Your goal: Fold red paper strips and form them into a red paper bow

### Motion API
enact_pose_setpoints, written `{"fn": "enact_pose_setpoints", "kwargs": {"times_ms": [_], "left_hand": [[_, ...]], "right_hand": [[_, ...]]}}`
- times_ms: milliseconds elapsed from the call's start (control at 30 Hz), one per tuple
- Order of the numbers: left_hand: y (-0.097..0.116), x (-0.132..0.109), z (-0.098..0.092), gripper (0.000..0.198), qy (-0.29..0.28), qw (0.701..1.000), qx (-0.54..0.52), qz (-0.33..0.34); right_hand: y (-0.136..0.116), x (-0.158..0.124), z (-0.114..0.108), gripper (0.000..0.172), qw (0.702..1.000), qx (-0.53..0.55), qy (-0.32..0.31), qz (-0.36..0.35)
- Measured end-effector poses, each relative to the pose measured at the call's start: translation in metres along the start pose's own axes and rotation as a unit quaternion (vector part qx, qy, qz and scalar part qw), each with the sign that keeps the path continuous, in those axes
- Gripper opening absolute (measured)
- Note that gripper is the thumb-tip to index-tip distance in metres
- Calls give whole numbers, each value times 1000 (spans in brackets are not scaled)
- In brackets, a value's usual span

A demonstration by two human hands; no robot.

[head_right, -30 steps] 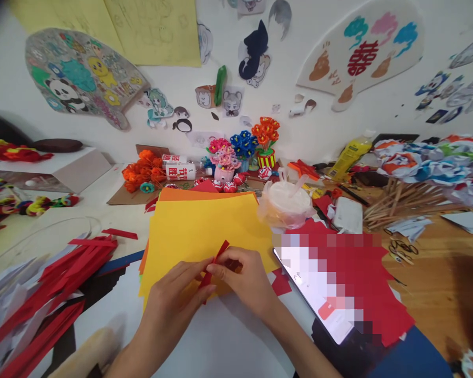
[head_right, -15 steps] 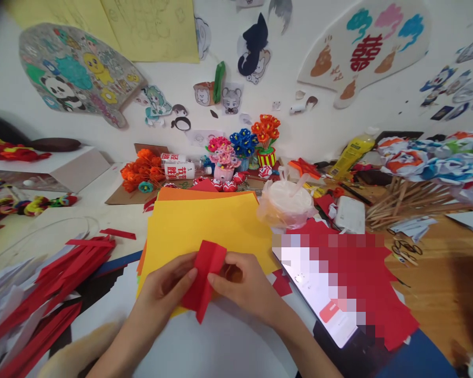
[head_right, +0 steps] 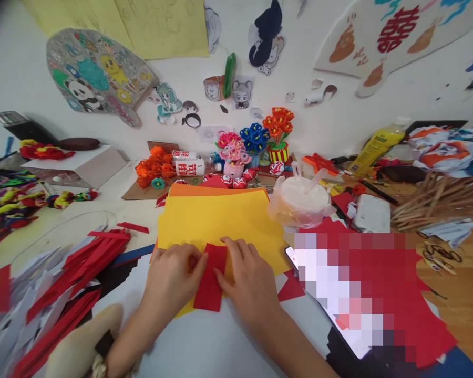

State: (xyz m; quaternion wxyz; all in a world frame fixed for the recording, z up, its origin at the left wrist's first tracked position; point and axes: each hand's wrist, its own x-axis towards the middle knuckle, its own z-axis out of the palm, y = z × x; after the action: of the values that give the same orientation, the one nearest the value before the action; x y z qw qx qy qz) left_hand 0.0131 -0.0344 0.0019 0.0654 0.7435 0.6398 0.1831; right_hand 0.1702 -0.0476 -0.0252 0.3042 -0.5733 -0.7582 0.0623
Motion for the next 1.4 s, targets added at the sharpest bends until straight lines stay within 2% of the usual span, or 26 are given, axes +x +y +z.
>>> {"fn": "enact_pose_setpoints", "kwargs": {"times_ms": [100,267,400,533,633,867,1400], "left_hand": [[-1,6,1,22,2,1000,11,0],[-9,8,7,13,-16,998,-64,12],[-13,4,11,8,19,995,-77,54],[-15,3,12,17,60,989,-43,132],[-17,3,10,21,61,980,-33,187],[-19,5,7,21,49,971,-32,232],[-19,5,3,23,7,972,-15,234]], "right_hand": [[2,-2,2,35,999,-24,-15,-28],[6,-6,3,32,997,-42,-29,-56],[7,-6,3,31,996,-51,-25,-68],[8,-5,3,31,996,-52,-23,-70],[7,-5,2,32,996,-51,-20,-66],[5,-2,-1,32,996,-56,-24,-62],[6,-1,-1,32,996,-59,-23,-70]]}}
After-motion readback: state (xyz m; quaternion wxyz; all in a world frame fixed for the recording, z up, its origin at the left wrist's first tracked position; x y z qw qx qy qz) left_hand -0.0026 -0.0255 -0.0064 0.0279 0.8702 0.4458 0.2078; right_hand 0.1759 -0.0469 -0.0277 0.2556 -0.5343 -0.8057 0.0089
